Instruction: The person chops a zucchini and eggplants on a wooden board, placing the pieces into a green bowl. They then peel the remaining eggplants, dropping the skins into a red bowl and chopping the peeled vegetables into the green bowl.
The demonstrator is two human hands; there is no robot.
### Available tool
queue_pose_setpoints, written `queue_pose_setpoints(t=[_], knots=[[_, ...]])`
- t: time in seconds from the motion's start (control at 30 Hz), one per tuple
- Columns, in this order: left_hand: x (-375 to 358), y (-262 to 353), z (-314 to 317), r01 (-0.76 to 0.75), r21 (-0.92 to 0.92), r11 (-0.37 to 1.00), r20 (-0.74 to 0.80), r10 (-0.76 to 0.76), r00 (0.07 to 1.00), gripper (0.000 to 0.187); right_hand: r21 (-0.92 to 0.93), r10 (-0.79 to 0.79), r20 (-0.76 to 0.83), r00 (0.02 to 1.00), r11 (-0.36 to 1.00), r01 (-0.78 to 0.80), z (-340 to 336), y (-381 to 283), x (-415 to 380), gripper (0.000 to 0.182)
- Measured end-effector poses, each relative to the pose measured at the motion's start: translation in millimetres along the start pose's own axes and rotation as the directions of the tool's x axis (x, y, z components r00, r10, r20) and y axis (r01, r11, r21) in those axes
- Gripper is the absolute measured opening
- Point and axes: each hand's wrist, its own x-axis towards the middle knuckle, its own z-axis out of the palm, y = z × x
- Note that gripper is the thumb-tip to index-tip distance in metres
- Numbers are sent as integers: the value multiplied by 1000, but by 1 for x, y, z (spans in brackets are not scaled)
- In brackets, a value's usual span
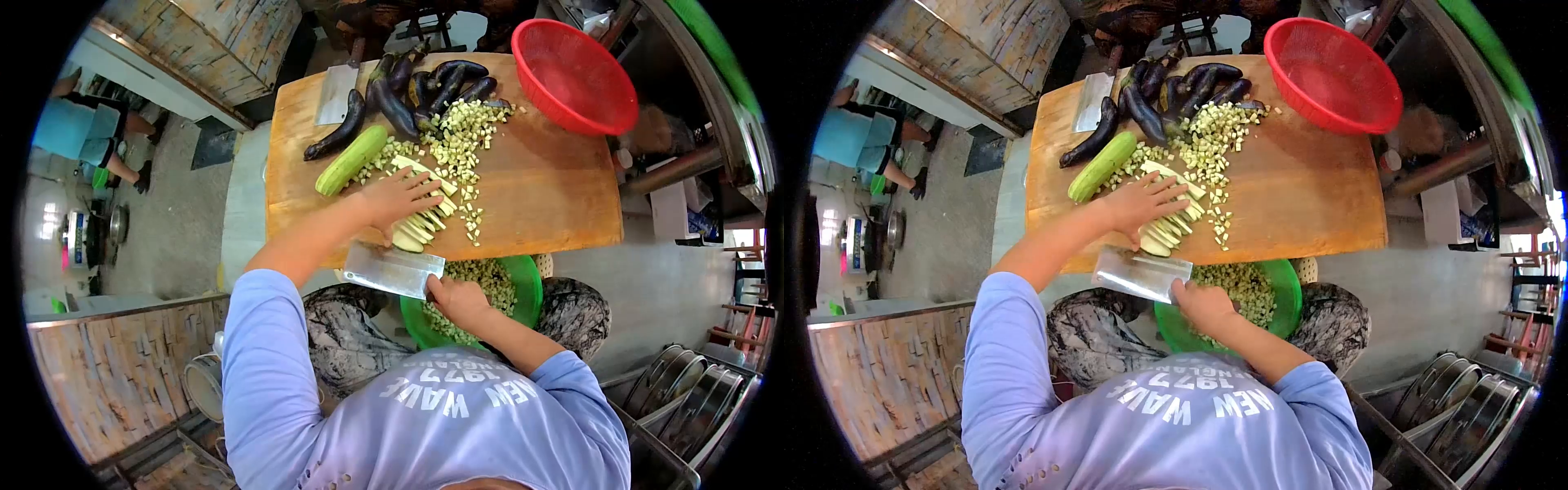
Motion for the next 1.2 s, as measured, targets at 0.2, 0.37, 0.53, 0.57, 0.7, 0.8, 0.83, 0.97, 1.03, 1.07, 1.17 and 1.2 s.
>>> queue_pose_setpoints(t=[0.2, 0.37, 0.53, 0.57, 0.7, 0.8, 0.83, 0.97, 1.03, 1.07, 1.17, 1.2], knots=[[10, -11, 0, 24, -93, 995, -45, -28, 999, 130, -39, -20, 26, 999, 999, 21, -6, 3, 2, 27], [-6, 0, 0, -17, -71, 997, -11, 17, 1000, 128, -31, -17, 48, 999, 999, 19, -8, 2, 1, 32], [3, -5, 2, -4, -92, 996, -58, -1, 998, 123, -12, -63, 27, 998, 998, 64, -3, 9, 0, 29], [7, -8, 3, 9, -111, 994, -91, -19, 996, 122, -12, -66, 19, 998, 998, 66, -4, 11, -1, 28], [25, -24, 8, 58, -264, 963, -190, -111, 976, 117, -15, -138, -3, 990, 990, 138, -21, 14, -13, 30], [31, -18, 15, 146, -369, 918, -254, -251, 934, 110, 20, -131, 18, 991, 991, 131, -35, 18, -42, 37], [33, -13, 12, 203, -382, 902, -246, -310, 918, 110, 40, -153, -35, 988, 987, 155, -40, 24, -55, 48], [36, 18, 7, 473, -438, 764, -94, -563, 821, 108, 249, -61, -197, 978, 962, 110, -48, 42, -102, 47], [35, 36, 12, 563, -460, 687, -61, -657, 752, 111, 407, 95, -306, 947, 913, 40, -57, 36, -110, 43], [34, 39, 14, 575, -482, 661, -43, -673, 738, 112, 535, 308, -176, 935, 827, -172, -63, 31, -111, 36], [36, 47, 4, 616, -499, 610, -16, -717, 697, 119, 814, 534, -84, 841, 524, -251, -71, 26, -74, 34], [37, 50, 1, 639, -435, 634, -62, -729, 682, 120, 897, 561, -29, 827, 380, -226, -78, 22, -58, 34]])
